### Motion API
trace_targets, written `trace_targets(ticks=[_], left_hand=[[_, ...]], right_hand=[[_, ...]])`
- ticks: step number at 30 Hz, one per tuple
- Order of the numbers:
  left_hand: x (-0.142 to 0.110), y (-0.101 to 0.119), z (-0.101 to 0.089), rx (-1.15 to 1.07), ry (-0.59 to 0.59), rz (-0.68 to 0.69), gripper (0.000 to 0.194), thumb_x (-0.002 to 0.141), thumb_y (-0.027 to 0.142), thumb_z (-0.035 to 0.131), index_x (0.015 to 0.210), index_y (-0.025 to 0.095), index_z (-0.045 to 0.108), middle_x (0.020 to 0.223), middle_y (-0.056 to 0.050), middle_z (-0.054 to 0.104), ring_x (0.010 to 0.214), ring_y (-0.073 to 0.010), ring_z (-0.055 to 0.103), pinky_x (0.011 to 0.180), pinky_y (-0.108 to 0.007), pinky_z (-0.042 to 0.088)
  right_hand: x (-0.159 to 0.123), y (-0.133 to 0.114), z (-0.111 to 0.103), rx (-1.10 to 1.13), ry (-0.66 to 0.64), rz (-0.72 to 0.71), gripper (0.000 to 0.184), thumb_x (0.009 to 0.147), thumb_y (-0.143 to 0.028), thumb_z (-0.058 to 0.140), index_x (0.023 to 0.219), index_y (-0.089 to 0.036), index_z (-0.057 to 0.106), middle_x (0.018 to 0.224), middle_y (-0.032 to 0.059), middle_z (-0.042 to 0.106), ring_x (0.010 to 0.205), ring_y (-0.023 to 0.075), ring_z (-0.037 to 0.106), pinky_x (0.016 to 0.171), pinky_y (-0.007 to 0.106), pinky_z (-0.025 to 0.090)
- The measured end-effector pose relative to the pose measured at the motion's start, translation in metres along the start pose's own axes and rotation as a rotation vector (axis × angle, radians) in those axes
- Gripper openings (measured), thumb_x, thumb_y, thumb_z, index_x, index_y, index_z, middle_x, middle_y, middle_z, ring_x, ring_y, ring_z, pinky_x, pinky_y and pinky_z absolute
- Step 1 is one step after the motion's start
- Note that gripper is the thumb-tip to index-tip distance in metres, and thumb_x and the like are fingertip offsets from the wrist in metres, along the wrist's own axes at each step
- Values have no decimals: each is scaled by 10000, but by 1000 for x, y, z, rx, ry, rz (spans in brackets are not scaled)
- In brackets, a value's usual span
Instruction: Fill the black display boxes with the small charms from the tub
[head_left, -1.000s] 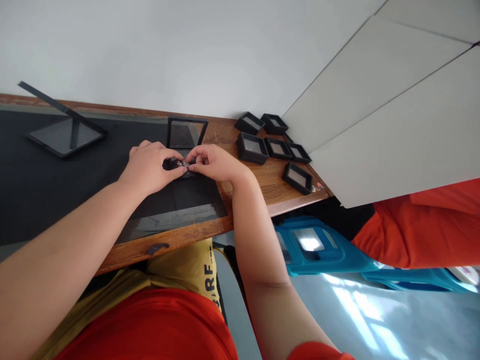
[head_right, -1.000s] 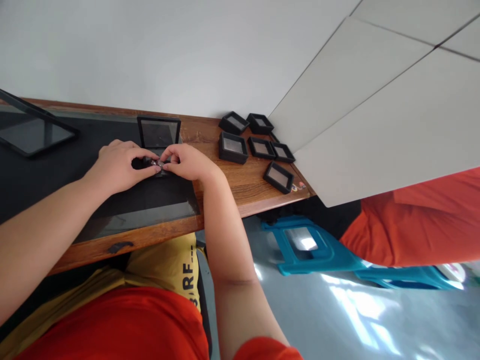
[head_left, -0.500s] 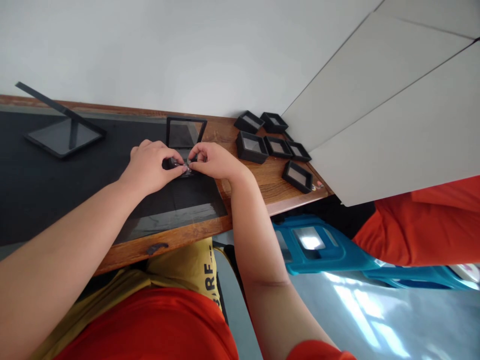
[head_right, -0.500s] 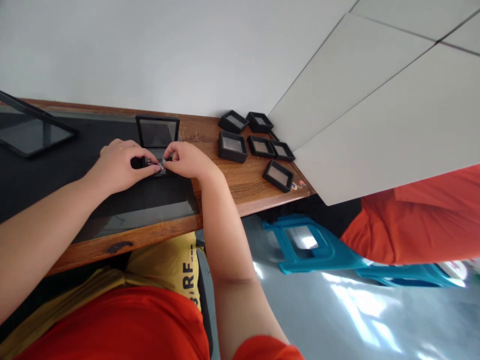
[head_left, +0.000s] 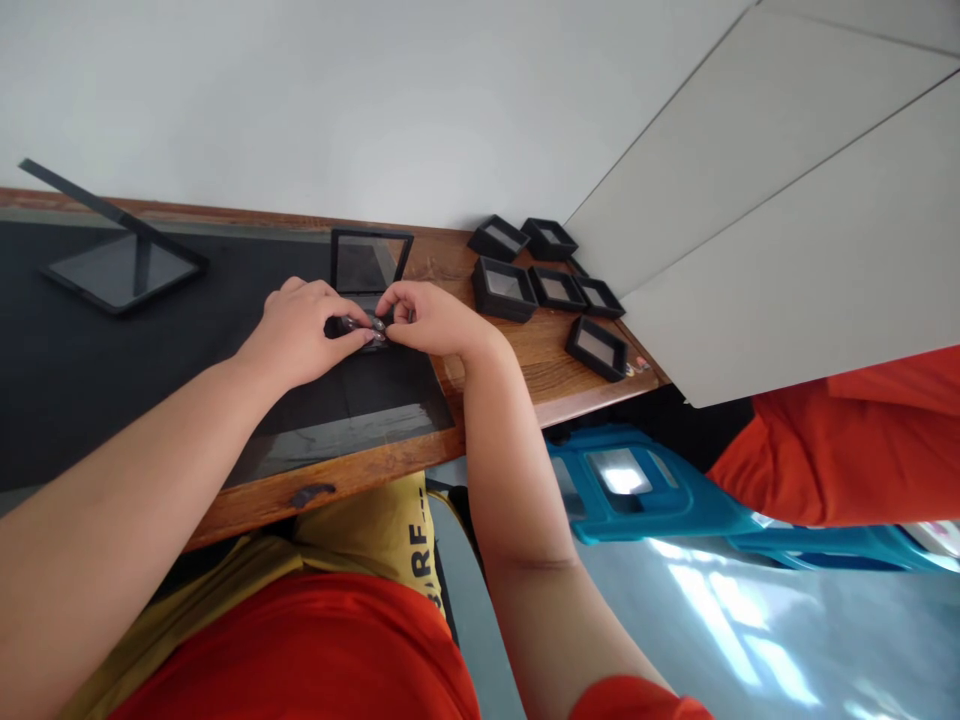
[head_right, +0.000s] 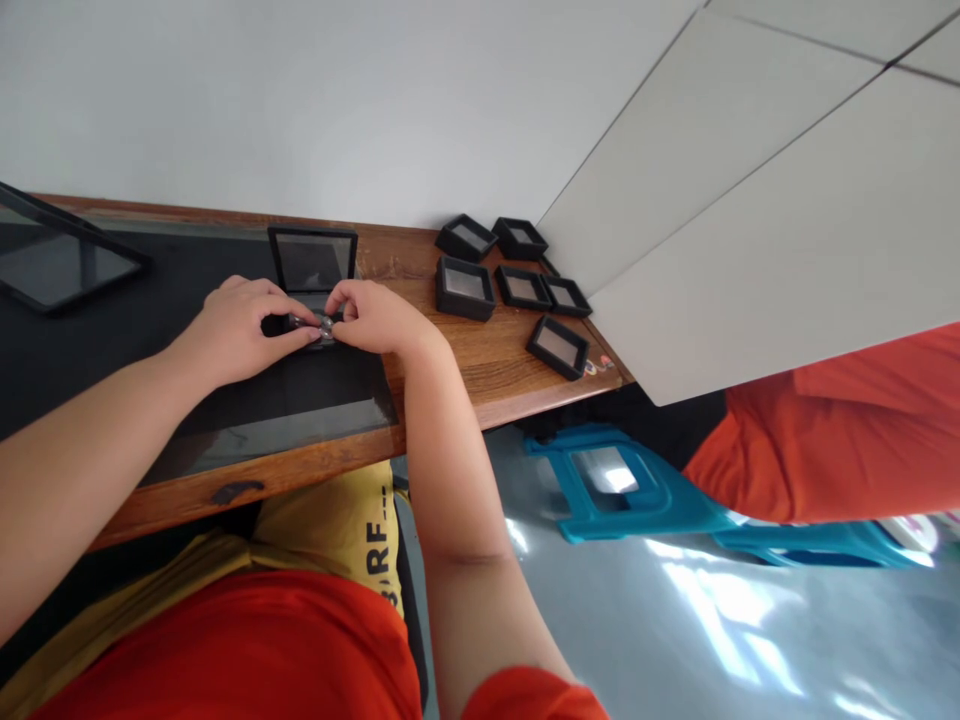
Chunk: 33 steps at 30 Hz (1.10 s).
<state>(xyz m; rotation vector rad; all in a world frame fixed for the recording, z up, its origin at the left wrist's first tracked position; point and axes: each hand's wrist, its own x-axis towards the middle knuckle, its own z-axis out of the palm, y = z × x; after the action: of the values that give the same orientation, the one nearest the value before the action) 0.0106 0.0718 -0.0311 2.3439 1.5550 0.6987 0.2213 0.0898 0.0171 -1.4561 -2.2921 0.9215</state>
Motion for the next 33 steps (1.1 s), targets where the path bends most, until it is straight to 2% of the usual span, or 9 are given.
trace_targets(ticks=[6,19,27,33], left_hand=[[0,1,0,-4,0,10,281,933,490,672,1072,332,858,1039,-102,721,1095,-366,593,1021,-548,464],[-1,0,-1,-24,-14,16,320,938,521,641,1067,317,850,1067,-110,720,1139,-379,591,1028,-560,461],[-2,-2,-1,-52,-16,44,381,898,626,688,1066,325,850,1065,-105,727,1139,-369,608,1014,-537,463],[-2,1,-3,-64,-15,5,336,904,563,697,1071,314,850,1103,-106,752,1172,-388,619,1033,-559,467]], right_hand=[[1,6,-3,47,-49,-47,225,741,-109,656,958,-167,652,688,-72,524,602,103,441,607,267,326],[4,19,-7,121,-134,-178,218,840,-253,756,1022,-166,672,680,-87,480,623,94,422,641,259,321],[3,16,-5,101,-112,-124,263,862,-331,779,1024,-153,673,705,-74,508,629,96,435,630,256,322],[3,13,-4,96,-80,-112,237,873,-322,776,999,-150,674,719,-65,519,638,101,439,627,259,326]])
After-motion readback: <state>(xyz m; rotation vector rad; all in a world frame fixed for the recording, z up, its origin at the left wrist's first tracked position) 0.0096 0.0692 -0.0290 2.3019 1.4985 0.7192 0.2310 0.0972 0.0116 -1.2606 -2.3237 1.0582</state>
